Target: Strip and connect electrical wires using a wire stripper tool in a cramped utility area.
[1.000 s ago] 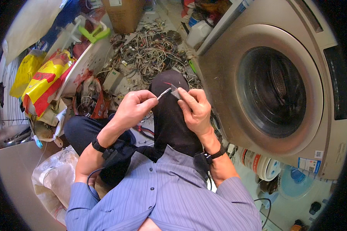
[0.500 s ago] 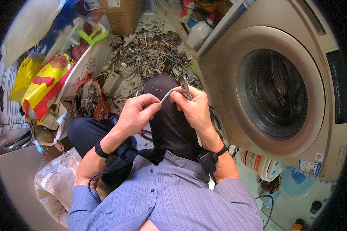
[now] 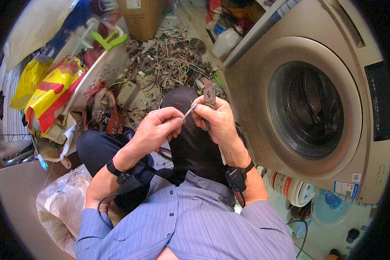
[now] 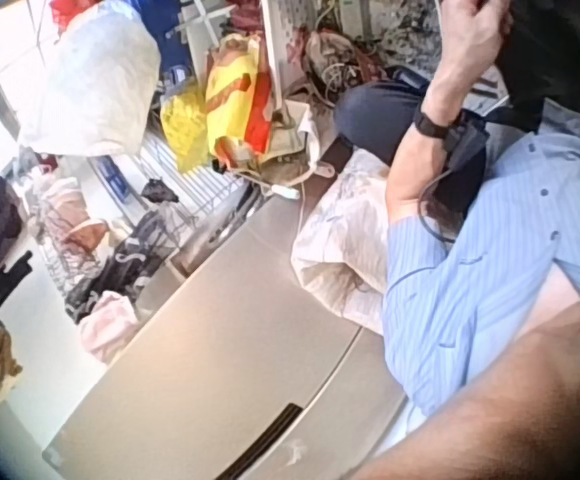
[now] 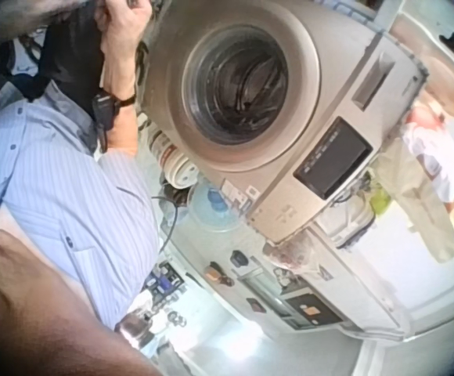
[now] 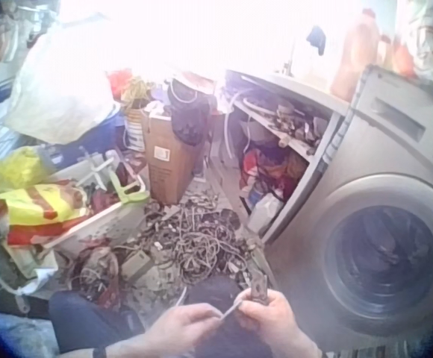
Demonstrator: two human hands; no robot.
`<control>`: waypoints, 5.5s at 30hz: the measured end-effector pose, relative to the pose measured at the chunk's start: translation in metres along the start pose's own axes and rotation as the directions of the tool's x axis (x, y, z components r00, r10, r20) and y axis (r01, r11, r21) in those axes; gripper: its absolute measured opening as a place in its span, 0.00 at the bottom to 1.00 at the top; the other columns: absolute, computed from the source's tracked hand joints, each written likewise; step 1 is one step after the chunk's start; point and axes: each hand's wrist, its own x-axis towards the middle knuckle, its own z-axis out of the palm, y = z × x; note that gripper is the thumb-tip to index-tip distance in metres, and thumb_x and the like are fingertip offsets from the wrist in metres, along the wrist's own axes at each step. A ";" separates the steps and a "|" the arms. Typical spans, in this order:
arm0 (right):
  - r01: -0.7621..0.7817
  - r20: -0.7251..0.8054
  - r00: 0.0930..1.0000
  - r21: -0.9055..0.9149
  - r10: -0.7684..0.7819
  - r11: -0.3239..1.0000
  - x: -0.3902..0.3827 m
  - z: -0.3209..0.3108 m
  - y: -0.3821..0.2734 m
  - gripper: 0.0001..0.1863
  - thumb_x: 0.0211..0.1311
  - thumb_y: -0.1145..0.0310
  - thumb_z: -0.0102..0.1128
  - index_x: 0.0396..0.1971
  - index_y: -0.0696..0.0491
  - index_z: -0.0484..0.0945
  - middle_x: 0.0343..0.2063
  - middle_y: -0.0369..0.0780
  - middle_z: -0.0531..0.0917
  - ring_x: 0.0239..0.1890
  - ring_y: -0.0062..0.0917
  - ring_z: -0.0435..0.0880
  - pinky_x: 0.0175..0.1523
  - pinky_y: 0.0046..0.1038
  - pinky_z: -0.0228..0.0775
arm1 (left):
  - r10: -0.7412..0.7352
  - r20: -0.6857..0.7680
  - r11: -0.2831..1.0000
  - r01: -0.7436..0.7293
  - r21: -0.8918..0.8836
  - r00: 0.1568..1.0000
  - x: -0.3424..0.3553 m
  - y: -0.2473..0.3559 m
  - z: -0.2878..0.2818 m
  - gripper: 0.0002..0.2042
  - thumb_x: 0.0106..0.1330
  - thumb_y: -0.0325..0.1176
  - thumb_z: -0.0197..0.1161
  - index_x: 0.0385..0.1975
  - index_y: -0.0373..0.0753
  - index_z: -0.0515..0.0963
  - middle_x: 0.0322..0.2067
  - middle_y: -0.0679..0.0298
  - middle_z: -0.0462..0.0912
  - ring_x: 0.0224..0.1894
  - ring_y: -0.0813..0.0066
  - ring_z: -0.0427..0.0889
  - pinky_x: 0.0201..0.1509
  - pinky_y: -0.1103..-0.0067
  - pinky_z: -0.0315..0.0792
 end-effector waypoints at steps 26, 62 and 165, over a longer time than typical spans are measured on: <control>0.038 0.121 0.992 0.011 -0.039 0.999 -0.008 0.035 0.003 0.06 0.64 0.71 0.61 0.33 0.59 0.77 0.20 0.37 0.78 0.18 0.20 0.75 0.23 0.22 0.65 | -0.040 0.198 0.947 0.100 -0.305 0.979 -0.004 -0.017 -0.031 0.10 0.74 0.39 0.61 0.38 0.38 0.79 0.21 0.76 0.70 0.22 0.88 0.63 0.25 0.86 0.55; 0.182 0.420 0.906 -0.253 -0.062 0.950 0.075 0.089 -0.028 0.04 0.67 0.75 0.62 0.35 0.60 0.83 0.22 0.34 0.79 0.23 0.15 0.77 0.28 0.20 0.67 | -0.025 -0.044 0.933 0.007 -0.359 0.999 -0.029 0.038 -0.094 0.08 0.73 0.36 0.62 0.39 0.37 0.79 0.23 0.73 0.74 0.20 0.87 0.66 0.23 0.86 0.57; 0.384 0.356 0.923 -0.857 -0.142 0.345 0.015 0.028 -0.021 0.15 0.65 0.74 0.63 0.51 0.55 0.77 0.37 0.47 0.82 0.42 0.46 0.83 0.46 0.38 0.77 | -0.207 -0.099 0.975 0.196 -0.106 0.973 0.015 0.006 -0.062 0.08 0.67 0.35 0.63 0.32 0.37 0.82 0.23 0.71 0.80 0.24 0.86 0.75 0.28 0.86 0.68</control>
